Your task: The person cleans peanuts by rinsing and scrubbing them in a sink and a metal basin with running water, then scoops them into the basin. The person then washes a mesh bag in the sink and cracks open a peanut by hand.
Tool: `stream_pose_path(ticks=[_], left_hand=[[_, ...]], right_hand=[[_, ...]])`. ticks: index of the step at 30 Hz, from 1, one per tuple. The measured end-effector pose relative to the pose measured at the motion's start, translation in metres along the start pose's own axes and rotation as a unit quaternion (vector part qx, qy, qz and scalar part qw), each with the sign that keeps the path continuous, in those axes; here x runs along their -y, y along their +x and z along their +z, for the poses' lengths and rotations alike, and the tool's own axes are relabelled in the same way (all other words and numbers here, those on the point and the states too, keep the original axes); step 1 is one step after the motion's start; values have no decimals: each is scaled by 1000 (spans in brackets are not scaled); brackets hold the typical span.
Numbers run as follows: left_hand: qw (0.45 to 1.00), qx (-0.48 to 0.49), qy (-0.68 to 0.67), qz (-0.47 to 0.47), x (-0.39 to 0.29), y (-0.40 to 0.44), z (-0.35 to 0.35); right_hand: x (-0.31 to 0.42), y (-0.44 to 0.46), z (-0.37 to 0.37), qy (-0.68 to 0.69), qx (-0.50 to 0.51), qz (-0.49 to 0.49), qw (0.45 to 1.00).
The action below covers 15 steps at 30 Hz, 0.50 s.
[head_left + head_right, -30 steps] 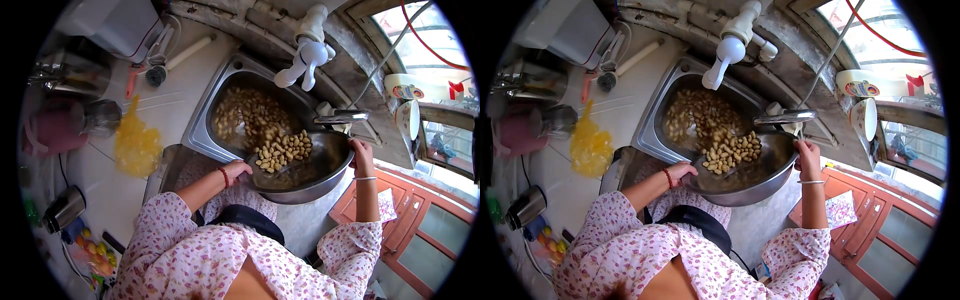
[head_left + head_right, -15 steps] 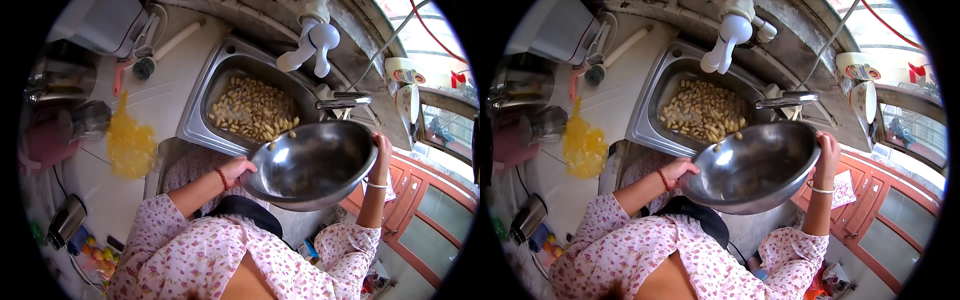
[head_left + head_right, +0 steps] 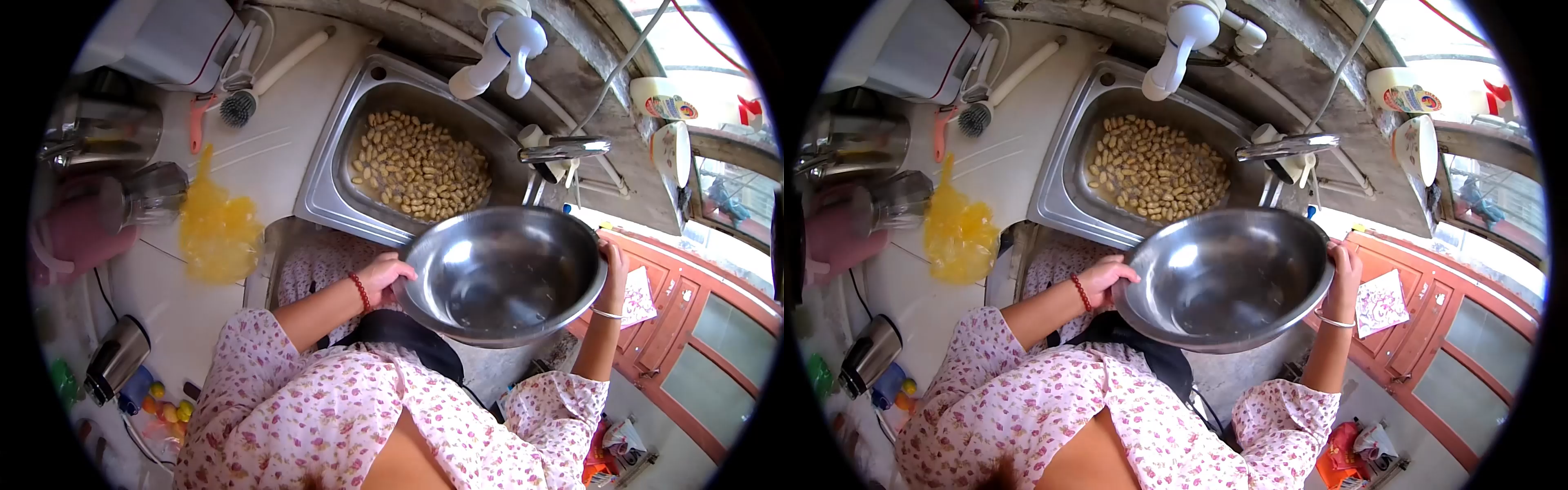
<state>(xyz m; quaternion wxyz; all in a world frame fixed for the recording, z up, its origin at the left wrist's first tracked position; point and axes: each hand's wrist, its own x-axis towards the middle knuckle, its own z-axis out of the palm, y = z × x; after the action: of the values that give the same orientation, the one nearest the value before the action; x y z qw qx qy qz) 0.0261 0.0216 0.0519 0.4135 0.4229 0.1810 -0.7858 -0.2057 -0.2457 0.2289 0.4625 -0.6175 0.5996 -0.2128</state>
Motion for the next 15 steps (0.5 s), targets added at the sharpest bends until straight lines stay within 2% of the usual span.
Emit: stream_pose_path(ticks=[1,3,5,8,9,11,15], left_hand=[[997,-42,36,46,-4,-6,-2],[983,-45,61,165,-20,-26,-6],[958,-88,20,273,-26,-34,-17],[909,-164,51,379,-47,-69,-23],[897,-192,75,391,-55,-75,-34],[873,-175,115,440,-75,-91,-49],[810,-224,190,508,-109,-102,-89]], right_hand=[[6,-9,5,-2,14,13,1000],[1,-20,13,28,7,52,998],[-22,-21,24,-46,-14,58,997],[-37,-23,51,11,76,126,989],[-54,-18,60,45,105,138,984],[-64,-14,86,41,170,152,973],[-73,-6,153,50,223,107,968]])
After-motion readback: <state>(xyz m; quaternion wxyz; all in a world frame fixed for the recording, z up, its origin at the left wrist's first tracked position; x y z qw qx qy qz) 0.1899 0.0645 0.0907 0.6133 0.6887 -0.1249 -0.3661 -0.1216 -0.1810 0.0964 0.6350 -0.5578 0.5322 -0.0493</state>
